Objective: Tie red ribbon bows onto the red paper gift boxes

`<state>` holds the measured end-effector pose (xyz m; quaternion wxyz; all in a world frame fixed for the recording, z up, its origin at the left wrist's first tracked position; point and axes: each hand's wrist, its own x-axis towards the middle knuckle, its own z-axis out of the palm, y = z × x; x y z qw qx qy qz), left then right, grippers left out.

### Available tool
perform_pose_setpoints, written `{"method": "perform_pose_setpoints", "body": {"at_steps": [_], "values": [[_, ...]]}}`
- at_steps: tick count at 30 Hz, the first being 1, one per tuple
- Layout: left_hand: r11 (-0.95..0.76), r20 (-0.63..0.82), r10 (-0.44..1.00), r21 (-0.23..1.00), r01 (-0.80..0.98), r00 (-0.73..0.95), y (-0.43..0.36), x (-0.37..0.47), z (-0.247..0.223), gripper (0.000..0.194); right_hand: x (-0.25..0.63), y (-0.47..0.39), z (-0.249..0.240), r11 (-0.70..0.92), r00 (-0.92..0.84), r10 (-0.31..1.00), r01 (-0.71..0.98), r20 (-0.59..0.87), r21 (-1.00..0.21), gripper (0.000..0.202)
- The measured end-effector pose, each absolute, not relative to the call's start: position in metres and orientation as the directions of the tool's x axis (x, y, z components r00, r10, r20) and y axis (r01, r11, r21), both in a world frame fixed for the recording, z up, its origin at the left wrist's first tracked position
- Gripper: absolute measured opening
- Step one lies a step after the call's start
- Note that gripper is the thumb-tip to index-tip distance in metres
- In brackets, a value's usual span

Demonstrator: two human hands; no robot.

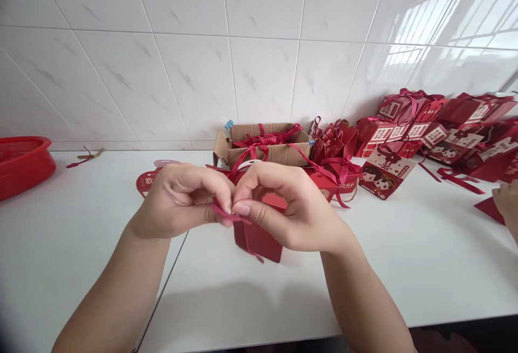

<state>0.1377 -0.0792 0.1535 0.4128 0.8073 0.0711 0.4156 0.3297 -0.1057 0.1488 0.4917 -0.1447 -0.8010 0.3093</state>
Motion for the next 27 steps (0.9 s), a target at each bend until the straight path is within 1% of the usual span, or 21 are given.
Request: {"method": "perform_pose_setpoints", "body": {"at_steps": [4, 7, 10, 12, 14, 16, 18, 20, 23, 27], "values": [[-0.748, 0.702, 0.498, 0.645, -0.158, 0.508, -0.082, 0.143, 0.154, 0.014, 0.332, -0.101, 0.147, 0.817, -0.396, 0.517, -0.039, 0.759, -0.576, 0.003], [-0.823, 0.733, 0.474, 0.566, -0.051, 0.488, -0.085, 0.147, 0.155, 0.011, 0.333, -0.099, 0.147, 0.874, -0.327, 0.469, 0.043, 0.82, -0.483, 0.005], [-0.88, 0.795, 0.448, 0.474, 0.044, 0.41, -0.087, 0.147, 0.155, 0.02, 0.333, -0.098, 0.147, 0.939, -0.241, 0.337, 0.158, 0.91, -0.305, 0.007], [-0.899, 0.83, 0.433, 0.428, 0.096, 0.352, -0.087, 0.147, 0.155, 0.019, 0.331, -0.097, 0.147, 0.957, -0.199, 0.218, 0.237, 0.955, -0.169, 0.009], [-0.9, 0.817, 0.43, 0.419, 0.117, 0.383, -0.088, 0.148, 0.155, 0.009, 0.329, -0.095, 0.147, 0.949, -0.177, 0.116, 0.31, 0.977, -0.056, 0.012], [-0.9, 0.78, 0.423, 0.422, 0.112, 0.461, -0.09, 0.149, 0.155, 0.005, 0.326, -0.094, 0.146, 0.927, -0.16, 0.046, 0.375, 0.986, 0.018, 0.014], [-0.917, 0.785, 0.384, 0.386, 0.1, 0.487, -0.091, 0.152, 0.154, 0.006, 0.322, -0.093, 0.144, 0.907, -0.14, 0.007, 0.419, 0.99, 0.053, 0.015], [-0.941, 0.826, 0.336, 0.317, 0.119, 0.453, -0.092, 0.154, 0.154, 0.009, 0.319, -0.092, 0.143, 0.901, -0.125, 0.008, 0.432, 0.992, 0.047, 0.015], [-0.958, 0.864, 0.279, 0.223, 0.18, 0.42, -0.092, 0.153, 0.154, 0.014, 0.318, -0.092, 0.142, 0.916, -0.153, 0.033, 0.4, 0.988, 0.031, 0.015], [-0.959, 0.847, 0.241, 0.134, 0.248, 0.474, -0.091, 0.147, 0.155, 0.017, 0.323, -0.094, 0.144, 0.942, -0.248, 0.021, 0.329, 0.969, 0.063, 0.018]]}}
